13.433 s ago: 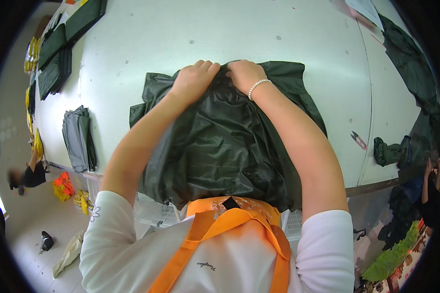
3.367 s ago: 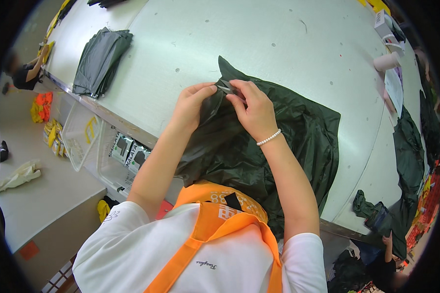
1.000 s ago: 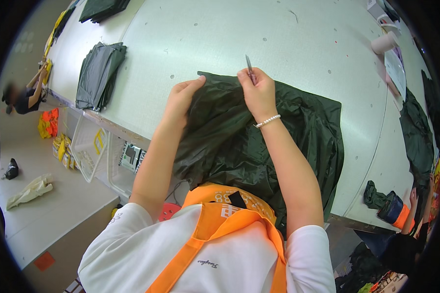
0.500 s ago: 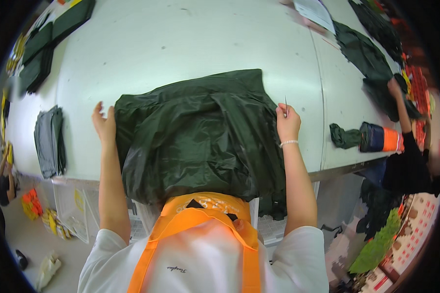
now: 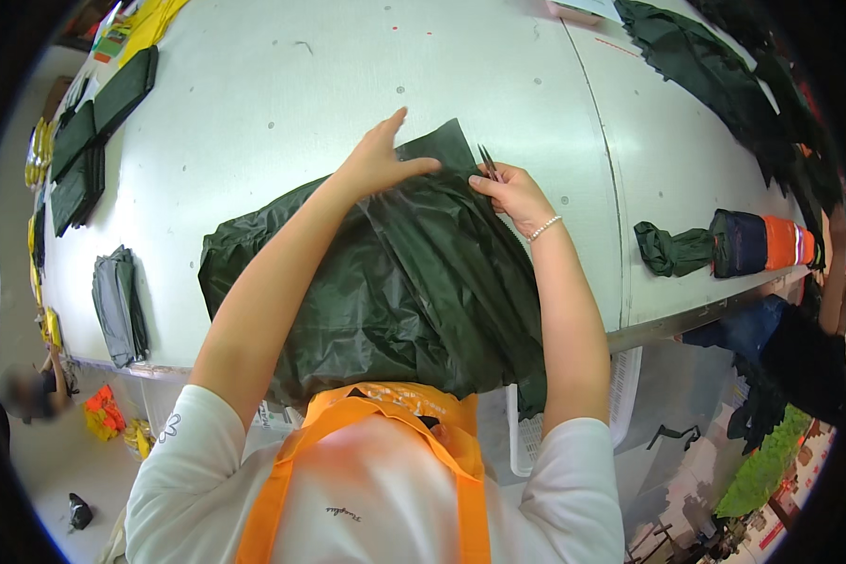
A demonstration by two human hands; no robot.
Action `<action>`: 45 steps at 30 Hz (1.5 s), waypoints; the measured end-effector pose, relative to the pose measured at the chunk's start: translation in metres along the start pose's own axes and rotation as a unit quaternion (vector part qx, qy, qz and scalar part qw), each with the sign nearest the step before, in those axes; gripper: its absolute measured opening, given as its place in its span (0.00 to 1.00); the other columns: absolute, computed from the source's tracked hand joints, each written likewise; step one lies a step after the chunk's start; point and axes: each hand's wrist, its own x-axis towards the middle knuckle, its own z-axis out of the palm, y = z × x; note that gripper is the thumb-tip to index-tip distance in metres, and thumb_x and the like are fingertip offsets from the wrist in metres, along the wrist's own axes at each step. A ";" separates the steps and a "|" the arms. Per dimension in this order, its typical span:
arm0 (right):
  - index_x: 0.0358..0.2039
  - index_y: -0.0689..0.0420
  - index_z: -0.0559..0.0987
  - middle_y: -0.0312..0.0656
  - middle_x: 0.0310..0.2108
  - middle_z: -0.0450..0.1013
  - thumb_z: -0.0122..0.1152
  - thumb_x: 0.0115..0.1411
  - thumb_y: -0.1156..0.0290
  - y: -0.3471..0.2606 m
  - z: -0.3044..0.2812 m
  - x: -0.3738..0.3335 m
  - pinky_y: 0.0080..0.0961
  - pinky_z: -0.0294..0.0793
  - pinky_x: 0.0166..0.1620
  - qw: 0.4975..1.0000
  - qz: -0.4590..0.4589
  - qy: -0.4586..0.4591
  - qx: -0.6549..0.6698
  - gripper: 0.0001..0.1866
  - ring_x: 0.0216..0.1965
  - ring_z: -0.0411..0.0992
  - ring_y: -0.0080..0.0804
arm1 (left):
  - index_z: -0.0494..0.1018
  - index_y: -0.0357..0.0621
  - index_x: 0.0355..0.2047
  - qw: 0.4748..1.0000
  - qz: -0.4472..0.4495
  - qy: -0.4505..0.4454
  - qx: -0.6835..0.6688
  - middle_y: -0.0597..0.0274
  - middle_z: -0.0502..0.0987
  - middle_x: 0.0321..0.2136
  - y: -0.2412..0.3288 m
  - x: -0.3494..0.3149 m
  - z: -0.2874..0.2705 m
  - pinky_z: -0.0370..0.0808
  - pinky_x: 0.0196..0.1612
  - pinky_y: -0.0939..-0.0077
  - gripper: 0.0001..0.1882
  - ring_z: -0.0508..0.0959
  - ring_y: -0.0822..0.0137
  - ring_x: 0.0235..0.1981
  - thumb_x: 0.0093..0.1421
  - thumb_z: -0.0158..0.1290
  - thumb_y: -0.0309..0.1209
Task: The person folds a dark green jacket on a white table. They smooth the fabric, fold the sleeves inward, fold the body in half, and then fold it again into a compact rectangle. The folded jacket is placed on a stack of similar items.
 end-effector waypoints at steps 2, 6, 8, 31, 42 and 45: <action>0.36 0.57 0.76 0.25 0.21 0.66 0.65 0.53 0.71 -0.008 0.001 -0.009 0.12 0.53 0.21 0.999 -0.036 0.009 -0.017 0.10 0.18 0.57 0.12 | 0.66 0.32 0.53 0.989 -0.057 -0.092 -0.098 0.42 0.72 0.48 0.024 0.017 -0.003 0.70 0.50 0.69 0.42 0.74 0.53 0.48 0.43 0.66 0.47; 0.41 0.60 0.78 0.25 0.23 0.69 0.63 0.54 0.71 -0.025 0.001 -0.017 0.11 0.55 0.24 0.997 -0.079 -0.016 -0.020 0.13 0.22 0.60 0.10 | 0.78 0.33 0.33 0.926 -0.110 -0.189 -0.308 0.56 0.79 0.27 0.043 0.029 -0.009 0.74 0.35 0.76 0.18 0.78 0.68 0.28 0.44 0.66 0.32; 0.40 0.61 0.78 0.26 0.25 0.71 0.63 0.55 0.71 -0.027 0.002 -0.018 0.11 0.58 0.27 0.996 -0.088 -0.015 -0.004 0.13 0.24 0.62 0.12 | 0.78 0.34 0.33 0.916 -0.151 -0.192 -0.318 0.58 0.79 0.27 0.049 0.027 -0.012 0.74 0.35 0.77 0.15 0.77 0.69 0.28 0.48 0.64 0.32; 0.48 0.59 0.71 0.42 0.41 0.68 0.60 0.56 0.67 0.036 -0.111 -0.012 0.28 0.71 0.44 0.861 -0.234 0.307 -0.332 0.20 0.39 0.70 0.32 | 0.74 0.49 0.39 0.959 0.194 0.178 0.104 0.61 0.71 0.37 0.056 -0.068 0.007 0.64 0.47 0.64 0.22 0.70 0.57 0.42 0.40 0.58 0.19; 0.45 0.65 0.73 0.56 0.42 0.71 0.62 0.53 0.54 0.054 -0.040 -0.061 0.38 0.69 0.48 0.888 -0.145 0.184 -0.396 0.28 0.44 0.70 0.51 | 0.60 0.30 0.53 0.916 -0.282 0.093 -0.270 0.56 0.73 0.37 0.016 -0.140 0.067 0.72 0.33 0.79 0.35 0.74 0.73 0.32 0.52 0.63 0.36; 0.35 0.66 0.72 0.60 0.33 0.71 0.59 0.55 0.63 0.106 0.017 -0.073 0.44 0.70 0.39 0.883 -0.212 0.092 -0.408 0.17 0.37 0.70 0.59 | 0.59 0.30 0.54 0.876 -0.286 0.062 -0.384 0.56 0.74 0.38 0.023 -0.128 0.078 0.73 0.35 0.77 0.36 0.75 0.71 0.35 0.51 0.63 0.37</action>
